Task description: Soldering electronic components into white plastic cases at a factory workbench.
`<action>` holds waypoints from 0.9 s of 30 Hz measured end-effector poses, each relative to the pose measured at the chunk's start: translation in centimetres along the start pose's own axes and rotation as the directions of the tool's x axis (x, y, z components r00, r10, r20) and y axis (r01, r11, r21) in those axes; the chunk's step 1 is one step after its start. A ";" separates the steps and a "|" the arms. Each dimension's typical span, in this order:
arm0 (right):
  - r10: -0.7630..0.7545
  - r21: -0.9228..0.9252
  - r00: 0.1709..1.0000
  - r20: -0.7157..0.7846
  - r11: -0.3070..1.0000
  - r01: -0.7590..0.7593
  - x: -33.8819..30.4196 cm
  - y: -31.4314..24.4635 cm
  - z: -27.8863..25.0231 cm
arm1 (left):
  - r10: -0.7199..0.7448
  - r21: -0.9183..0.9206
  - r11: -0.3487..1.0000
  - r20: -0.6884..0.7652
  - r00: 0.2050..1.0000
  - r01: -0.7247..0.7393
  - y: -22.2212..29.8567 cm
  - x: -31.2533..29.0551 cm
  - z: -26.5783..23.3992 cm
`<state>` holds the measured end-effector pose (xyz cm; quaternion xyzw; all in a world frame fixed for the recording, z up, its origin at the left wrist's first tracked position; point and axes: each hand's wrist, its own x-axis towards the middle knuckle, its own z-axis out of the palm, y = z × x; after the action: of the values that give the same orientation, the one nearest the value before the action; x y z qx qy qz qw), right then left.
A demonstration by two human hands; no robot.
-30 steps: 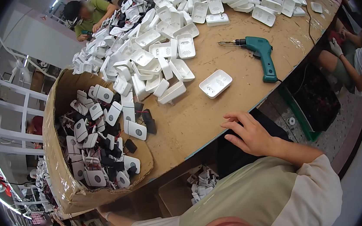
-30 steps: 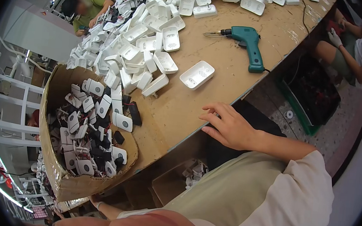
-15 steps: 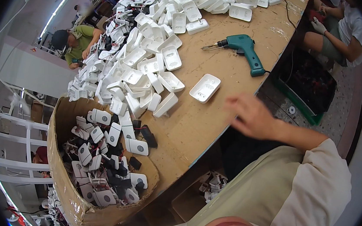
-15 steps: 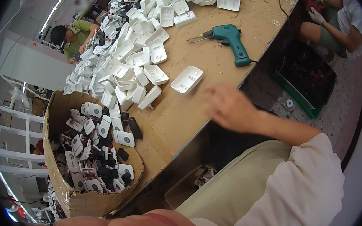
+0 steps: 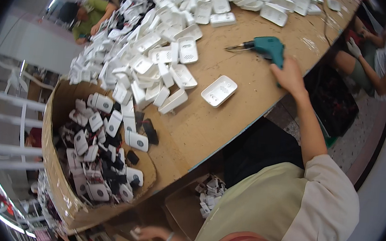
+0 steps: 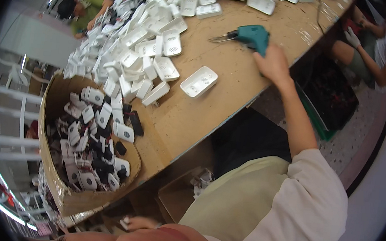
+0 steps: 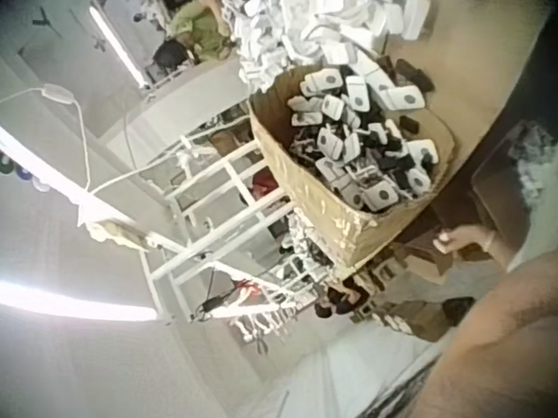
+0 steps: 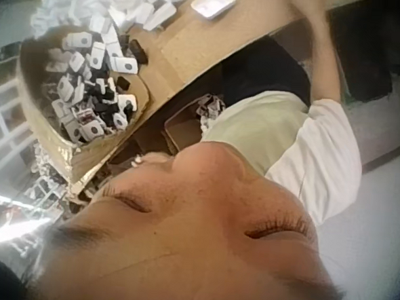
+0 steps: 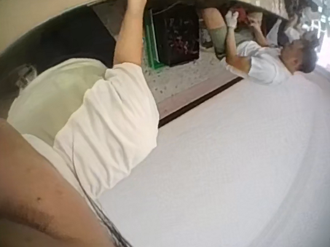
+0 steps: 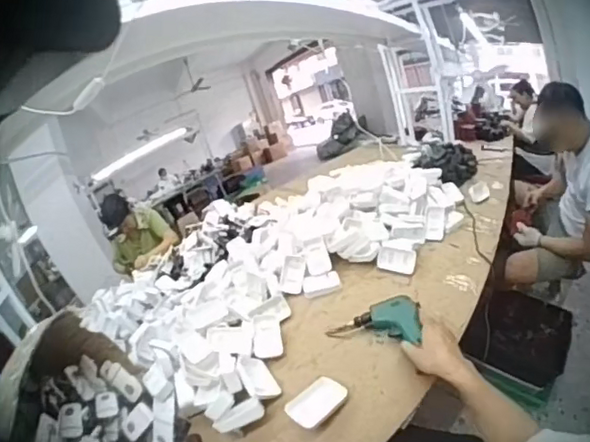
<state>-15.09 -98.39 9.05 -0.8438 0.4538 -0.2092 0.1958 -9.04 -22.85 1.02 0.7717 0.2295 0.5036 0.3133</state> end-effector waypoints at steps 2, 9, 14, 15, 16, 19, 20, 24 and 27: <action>-0.027 0.351 0.998 -0.056 0.935 0.046 0.2 1.8 -0.4 | 0.086 -0.138 0.987 0.003 0.996 -0.085 11.4 -9.1 -0.4; 0.084 0.956 0.954 0.287 -0.086 -0.280 -1.2 2.7 -5.3 | 0.874 -0.754 0.478 0.458 0.162 -0.450 38.4 -18.4 7.2; 0.062 0.934 0.946 0.317 -0.196 -0.300 -5.0 5.0 -8.6 | 0.829 -0.770 0.415 0.540 -0.148 -0.484 43.9 -20.8 15.9; 0.047 0.930 0.937 0.346 -0.152 -0.335 -5.6 4.4 -8.7 | 0.797 -0.774 0.498 0.587 -0.145 -0.391 41.8 -21.8 17.5; 0.081 0.911 0.917 0.391 -0.181 -0.372 -6.2 4.5 -8.5 | 0.804 -0.791 0.536 0.585 -0.108 -0.295 42.5 -23.0 17.4; -0.039 0.835 0.864 0.502 -0.237 -0.496 -7.8 4.1 -7.8 | 0.831 -0.793 0.502 0.553 -0.060 -0.346 41.9 -23.8 15.8; -0.076 0.802 0.841 0.536 -0.268 -0.535 -8.3 3.8 -7.8 | 0.822 -0.782 0.522 0.568 -0.043 -0.340 41.9 -23.9 15.4; -0.171 0.807 0.852 0.495 -0.272 -0.524 -8.5 2.6 -6.4 | 0.802 -0.769 0.555 0.596 -0.043 -0.317 42.6 -25.7 15.6; -0.160 0.812 0.856 0.492 -0.272 -0.517 -8.3 1.5 -6.3 | 0.767 -0.748 0.611 0.640 -0.039 -0.261 43.3 -26.1 15.0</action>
<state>-23.67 -92.98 12.10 -0.2955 0.1834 -0.2586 0.9012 -3.69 -74.39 11.02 0.8397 -0.4435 0.0341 0.3115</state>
